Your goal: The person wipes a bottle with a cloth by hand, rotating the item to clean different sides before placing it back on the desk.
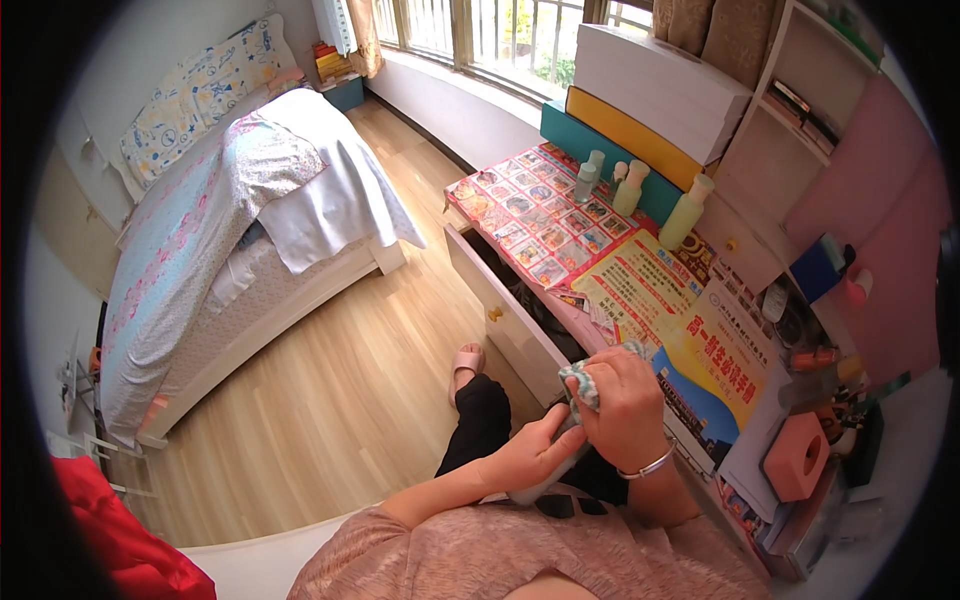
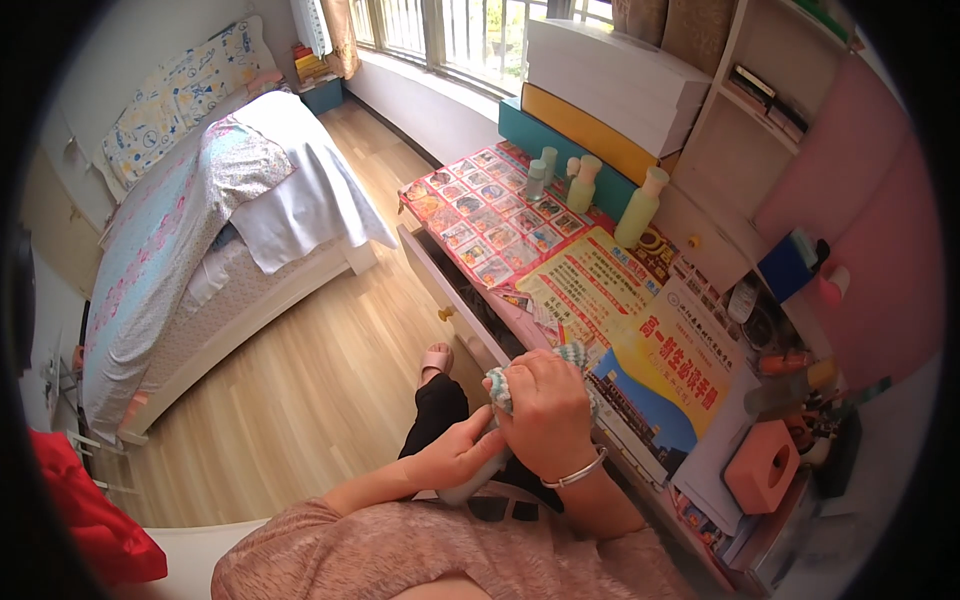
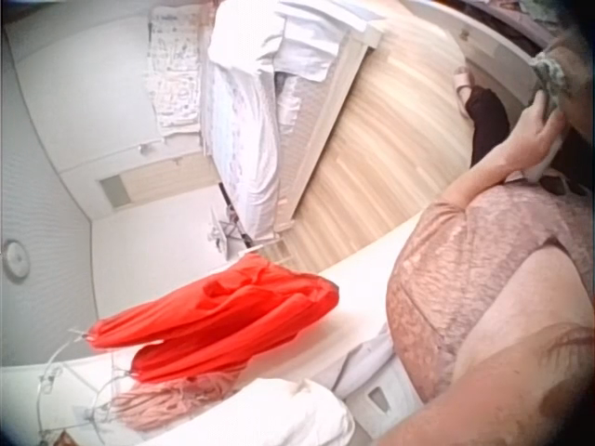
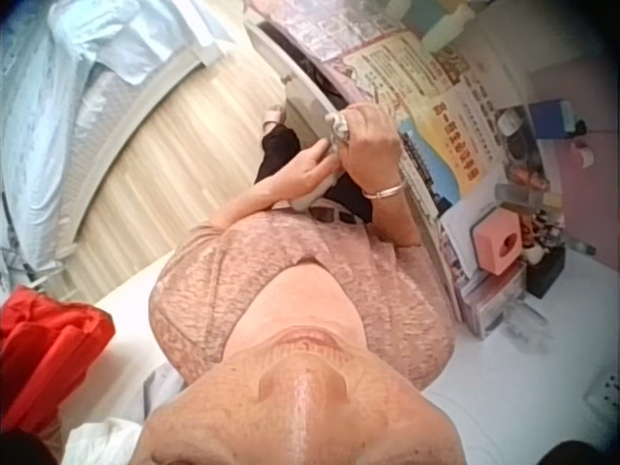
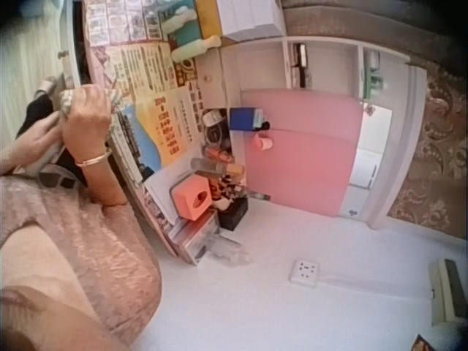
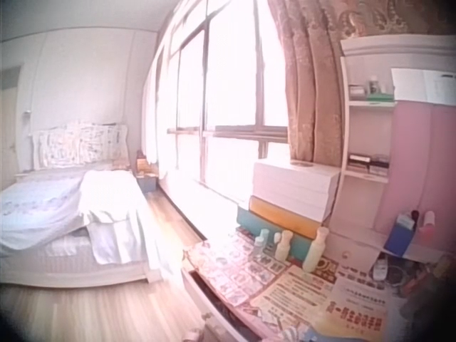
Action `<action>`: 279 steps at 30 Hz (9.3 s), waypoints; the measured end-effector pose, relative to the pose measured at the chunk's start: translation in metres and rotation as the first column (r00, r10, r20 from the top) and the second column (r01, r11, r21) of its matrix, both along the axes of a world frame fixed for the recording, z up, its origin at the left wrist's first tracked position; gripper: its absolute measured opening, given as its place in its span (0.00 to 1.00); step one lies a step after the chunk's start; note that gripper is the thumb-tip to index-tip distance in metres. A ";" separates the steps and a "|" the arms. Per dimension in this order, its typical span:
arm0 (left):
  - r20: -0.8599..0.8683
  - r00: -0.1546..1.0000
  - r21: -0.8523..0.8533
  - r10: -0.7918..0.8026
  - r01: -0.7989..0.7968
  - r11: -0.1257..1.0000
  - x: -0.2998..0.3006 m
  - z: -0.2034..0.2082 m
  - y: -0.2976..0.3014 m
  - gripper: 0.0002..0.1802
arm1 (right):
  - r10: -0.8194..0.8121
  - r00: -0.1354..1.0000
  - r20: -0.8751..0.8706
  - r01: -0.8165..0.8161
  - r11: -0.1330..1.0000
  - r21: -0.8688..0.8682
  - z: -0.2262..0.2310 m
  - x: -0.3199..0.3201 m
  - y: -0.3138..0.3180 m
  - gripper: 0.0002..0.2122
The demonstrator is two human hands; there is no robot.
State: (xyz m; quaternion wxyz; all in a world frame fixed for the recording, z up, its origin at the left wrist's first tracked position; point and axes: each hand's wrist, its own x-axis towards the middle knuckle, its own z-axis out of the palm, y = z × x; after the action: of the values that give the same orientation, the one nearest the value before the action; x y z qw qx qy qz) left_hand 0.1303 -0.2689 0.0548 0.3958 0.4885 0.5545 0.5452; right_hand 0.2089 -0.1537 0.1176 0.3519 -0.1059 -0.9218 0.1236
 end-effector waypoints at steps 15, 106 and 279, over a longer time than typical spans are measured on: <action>0.580 0.716 0.140 -0.389 0.383 0.913 -0.013 -0.010 -0.007 0.22 | 0.070 0.693 -0.718 -0.699 -0.183 -0.692 -0.020 0.005 -0.008 0.23; -0.238 0.935 0.695 0.262 -0.024 0.719 -0.001 0.015 0.012 0.30 | -0.028 0.924 -0.382 -0.370 -0.318 -0.873 -0.169 0.009 -0.019 0.12; -0.010 0.999 -0.084 -0.034 0.033 0.996 -0.002 -0.013 -0.008 0.15 | -0.012 0.994 0.110 0.031 0.985 -0.171 -0.010 0.005 -0.004 0.06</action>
State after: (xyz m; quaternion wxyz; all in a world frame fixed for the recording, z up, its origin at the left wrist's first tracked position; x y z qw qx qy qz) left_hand 0.1284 -0.2765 0.0420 0.4217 0.4836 0.5708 0.5123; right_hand 0.2139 -0.1572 0.1079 0.2922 -0.1524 -0.9242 0.1931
